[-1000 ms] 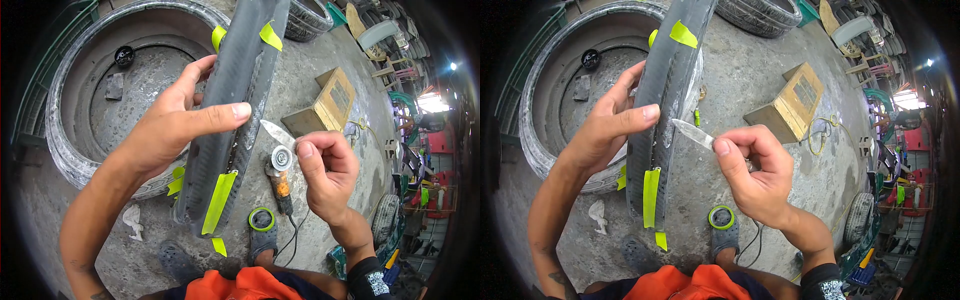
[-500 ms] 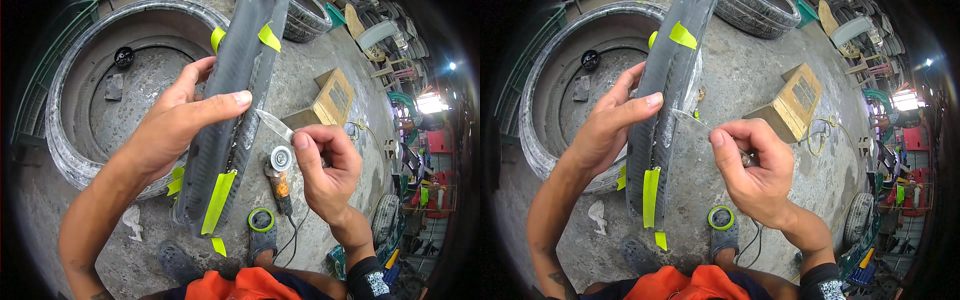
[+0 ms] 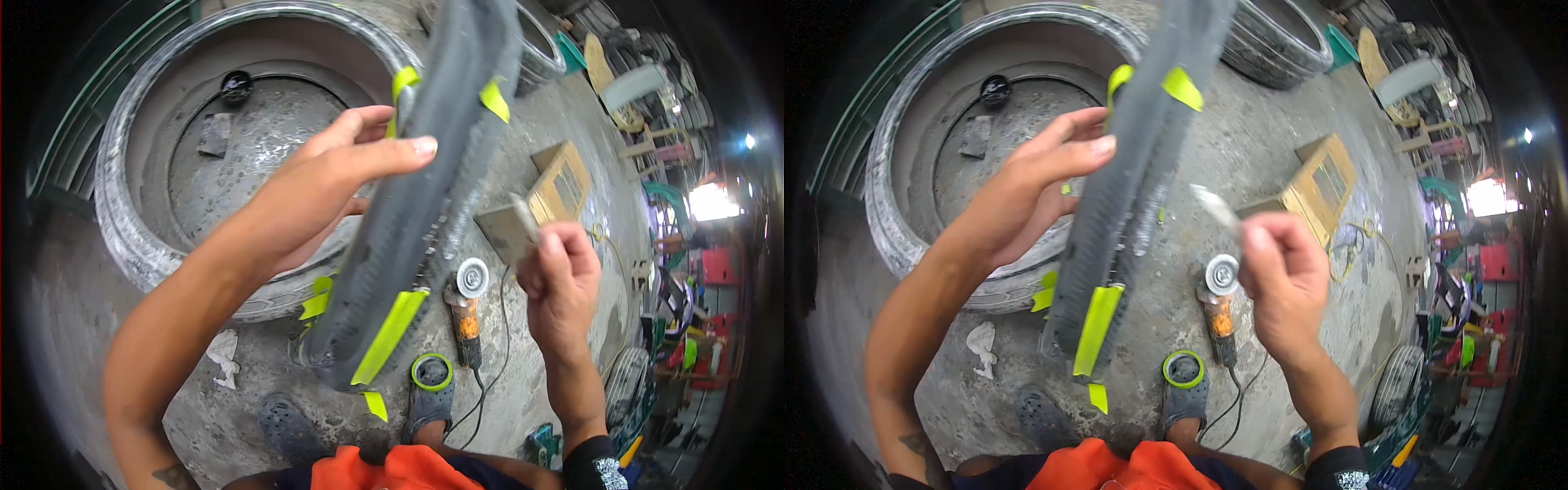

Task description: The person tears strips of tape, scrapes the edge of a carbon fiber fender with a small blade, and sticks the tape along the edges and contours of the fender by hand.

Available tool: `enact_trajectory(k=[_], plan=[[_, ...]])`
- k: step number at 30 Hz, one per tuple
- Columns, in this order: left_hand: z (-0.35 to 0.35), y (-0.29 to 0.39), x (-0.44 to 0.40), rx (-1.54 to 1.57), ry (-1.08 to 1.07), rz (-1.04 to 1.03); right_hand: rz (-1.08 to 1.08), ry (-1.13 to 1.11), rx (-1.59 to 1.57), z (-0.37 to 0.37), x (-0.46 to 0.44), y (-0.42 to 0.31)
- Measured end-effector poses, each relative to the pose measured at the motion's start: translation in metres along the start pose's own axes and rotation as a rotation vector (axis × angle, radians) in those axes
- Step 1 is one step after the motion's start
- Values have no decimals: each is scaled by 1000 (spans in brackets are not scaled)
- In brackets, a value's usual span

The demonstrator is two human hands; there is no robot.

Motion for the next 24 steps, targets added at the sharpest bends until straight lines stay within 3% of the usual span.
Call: enact_trajectory(k=[5,10,13,17,20,24], plan=[[50,-15,-3,115,224,20,30,-47,14,27,20,21],[81,-11,21,93,350,-13,-290,50,12,53,45,62],[79,-12,30,109,370,-40,-327,97,73,67,62,59],[77,-22,30,112,376,-12,-158,188,252,99,76,40],[73,-27,35,72,373,-8,-154,199,376,123,79,39],[77,-31,53,90,400,36,7,236,877,152,54,49]])
Point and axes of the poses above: each hand's wrist, its own x-axis away from the middle knuckle, its own z-axis out of the back of the hand, y = z × x, the point moved 4 cm from there along -x, towards the middle knuckle, and after that the axes turned 8 degrees about -x, right-handed, at the moved point
